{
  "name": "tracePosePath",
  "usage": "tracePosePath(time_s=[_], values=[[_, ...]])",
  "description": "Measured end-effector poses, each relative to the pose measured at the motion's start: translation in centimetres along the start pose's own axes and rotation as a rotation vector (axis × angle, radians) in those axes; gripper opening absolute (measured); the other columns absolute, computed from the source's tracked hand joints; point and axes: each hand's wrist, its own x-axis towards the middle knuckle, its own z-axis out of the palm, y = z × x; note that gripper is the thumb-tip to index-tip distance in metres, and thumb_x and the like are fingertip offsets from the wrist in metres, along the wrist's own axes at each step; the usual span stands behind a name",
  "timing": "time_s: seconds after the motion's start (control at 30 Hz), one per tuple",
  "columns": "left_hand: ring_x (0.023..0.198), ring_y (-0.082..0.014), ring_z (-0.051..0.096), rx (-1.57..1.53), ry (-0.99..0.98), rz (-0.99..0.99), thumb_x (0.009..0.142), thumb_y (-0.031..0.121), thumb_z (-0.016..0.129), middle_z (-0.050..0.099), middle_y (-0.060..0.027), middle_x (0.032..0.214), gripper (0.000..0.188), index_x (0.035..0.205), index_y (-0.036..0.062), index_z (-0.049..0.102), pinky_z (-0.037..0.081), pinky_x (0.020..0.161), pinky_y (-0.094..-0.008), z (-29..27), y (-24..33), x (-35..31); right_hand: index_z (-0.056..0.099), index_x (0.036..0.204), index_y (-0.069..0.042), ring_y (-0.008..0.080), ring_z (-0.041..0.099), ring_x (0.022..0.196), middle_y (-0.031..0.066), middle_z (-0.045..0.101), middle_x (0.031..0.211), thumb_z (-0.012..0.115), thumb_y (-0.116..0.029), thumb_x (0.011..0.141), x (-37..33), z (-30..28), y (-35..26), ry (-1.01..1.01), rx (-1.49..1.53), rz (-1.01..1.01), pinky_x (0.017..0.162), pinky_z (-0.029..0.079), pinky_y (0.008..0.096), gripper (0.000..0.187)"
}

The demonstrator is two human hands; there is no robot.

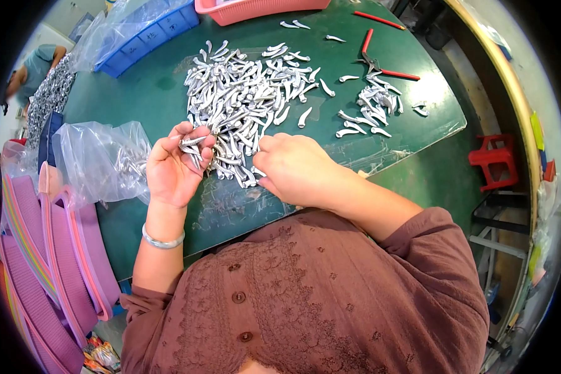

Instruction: The person picks up small white plastic clips from a pile and snaps them onto thin plastic strips at a workstation. They handle the items one by one, occasionally reaching for new pieces and placing completed assemblies into a blue bin.

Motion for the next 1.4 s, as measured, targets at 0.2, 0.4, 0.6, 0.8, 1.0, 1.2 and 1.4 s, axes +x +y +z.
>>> tracePosePath(time_s=[0.2, 0.4, 0.6, 0.8, 1.0, 1.2, 1.4], values=[[0.073, -0.0192, 0.058, 0.164, 0.045, 0.000, 0.082, 0.007, 0.048, 0.055, -0.0078, 0.077, 0.015, 0.095, 0.0008, 0.050, 0.051, 0.063, -0.0273, -0.4, -0.4, 0.2, 0.053, 0.070, -0.004, 0.0272, 0.052, 0.072, 0.0080, 0.050, 0.073, 0.058, -0.009, 0.065, 0.0, 0.1, 0.5, -0.137, 0.064, 0.066, 0.060, 0.042, 0.0359, 0.009], [0.062, -0.0104, 0.054, 0.335, 0.058, 0.005, 0.079, 0.004, 0.054, 0.055, -0.0036, 0.076, 0.016, 0.095, 0.0011, 0.054, 0.044, 0.051, -0.0204, 0.9, -0.8, -0.4, 0.052, 0.071, -0.004, 0.0275, 0.052, 0.068, 0.0088, 0.051, 0.072, 0.056, -0.007, 0.067, -0.3, 0.5, 0.7, -0.059, 0.123, 0.039, 0.058, 0.042, 0.0352, 0.007], [0.054, -0.0056, 0.046, 0.543, -0.019, -0.128, 0.076, 0.003, 0.058, 0.053, -0.0016, 0.072, 0.019, 0.094, 0.0003, 0.054, 0.035, 0.045, -0.0163, 1.5, -1.0, -1.0, 0.052, 0.072, -0.002, 0.0269, 0.053, 0.061, 0.0113, 0.053, 0.068, 0.058, -0.007, 0.070, -0.1, 0.1, 0.5, 0.046, 0.494, 0.203, 0.055, 0.042, 0.0337, 0.008], [0.049, -0.0035, 0.043, 0.715, -0.125, -0.162, 0.072, 0.001, 0.062, 0.053, 0.0004, 0.067, 0.017, 0.087, 0.0015, 0.056, 0.032, 0.043, -0.0160, 2.0, -1.5, -1.4, 0.052, 0.074, -0.002, 0.0246, 0.053, 0.059, 0.0104, 0.051, 0.067, 0.059, -0.005, 0.070, 0.4, 0.2, 0.2, 0.231, 0.569, 0.164, 0.052, 0.042, 0.0309, 0.008], [0.049, -0.0031, 0.043, 0.786, -0.172, -0.070, 0.072, 0.003, 0.063, 0.055, 0.0006, 0.067, 0.014, 0.085, 0.0021, 0.056, 0.031, 0.043, -0.0155, 2.1, -1.7, -1.5, 0.051, 0.074, -0.002, 0.0257, 0.054, 0.060, 0.0107, 0.052, 0.068, 0.059, -0.004, 0.070, 0.4, 0.5, -0.3, 0.291, 0.481, 0.142, 0.053, 0.043, 0.0297, 0.009], [0.050, -0.0008, 0.043, 0.791, -0.068, -0.082, 0.078, 0.010, 0.061, 0.053, 0.0045, 0.064, 0.010, 0.085, 0.0029, 0.059, 0.034, 0.045, -0.0138, 2.1, -1.6, -1.5, 0.051, 0.081, 0.000, 0.0171, 0.054, 0.061, 0.0081, 0.055, 0.072, 0.054, -0.001, 0.075, 0.6, 0.4, 0.0, 0.302, 0.576, 0.099, 0.055, 0.043, 0.0254, 0.006], [0.050, -0.0007, 0.046, 0.713, 0.014, -0.093, 0.078, 0.013, 0.060, 0.054, 0.0037, 0.065, 0.012, 0.086, 0.0037, 0.059, 0.036, 0.045, -0.0128, 1.8, -1.4, -1.3, 0.049, 0.100, 0.002, 0.0095, 0.055, 0.073, 0.0048, 0.056, 0.084, 0.045, -0.001, 0.083, 0.5, -0.1, 0.4, 0.129, 1.208, 0.386, 0.067, 0.046, 0.0222, 0.017]])
